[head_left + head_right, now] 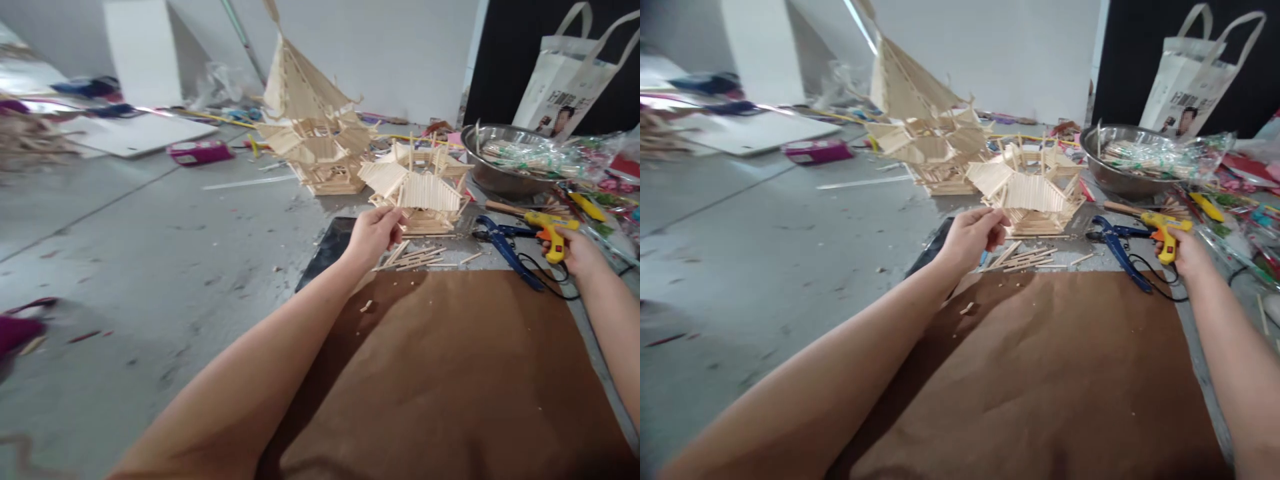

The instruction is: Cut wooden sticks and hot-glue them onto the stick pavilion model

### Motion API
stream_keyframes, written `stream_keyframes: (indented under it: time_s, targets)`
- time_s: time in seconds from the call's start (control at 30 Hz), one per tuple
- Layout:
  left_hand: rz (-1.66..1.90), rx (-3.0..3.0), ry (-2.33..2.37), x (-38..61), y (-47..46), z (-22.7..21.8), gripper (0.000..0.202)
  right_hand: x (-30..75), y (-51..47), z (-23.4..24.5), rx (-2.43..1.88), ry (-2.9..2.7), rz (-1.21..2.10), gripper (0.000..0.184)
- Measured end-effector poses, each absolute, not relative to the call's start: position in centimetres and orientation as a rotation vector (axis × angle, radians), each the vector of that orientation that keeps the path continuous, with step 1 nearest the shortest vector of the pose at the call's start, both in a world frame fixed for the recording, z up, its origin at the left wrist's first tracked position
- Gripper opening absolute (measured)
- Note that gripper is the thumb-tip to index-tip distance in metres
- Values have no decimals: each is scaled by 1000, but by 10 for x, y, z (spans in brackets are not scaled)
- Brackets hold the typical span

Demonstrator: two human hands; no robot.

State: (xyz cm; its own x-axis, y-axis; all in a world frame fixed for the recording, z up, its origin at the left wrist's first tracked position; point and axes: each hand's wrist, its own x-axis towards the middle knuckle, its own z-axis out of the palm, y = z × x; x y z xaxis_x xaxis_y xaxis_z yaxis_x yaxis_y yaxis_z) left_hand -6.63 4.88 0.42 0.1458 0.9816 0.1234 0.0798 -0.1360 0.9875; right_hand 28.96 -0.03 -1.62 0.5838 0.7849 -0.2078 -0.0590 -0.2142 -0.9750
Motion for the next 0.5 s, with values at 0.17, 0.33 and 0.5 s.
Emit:
stream_keyframes:
  time_s: [0.17,0.33,0.5]
  targets:
    - [1313,1592,1144,-65,36,4,26,291,1,-15,-1522,-479,917,9]
    - [1343,1836,1177,-59,17,10,26,297,3,-16,-1461,-448,847,13]
    - [1388,2067,1125,-57,5,9,26,301,7,-22,-1502,-417,669,1]
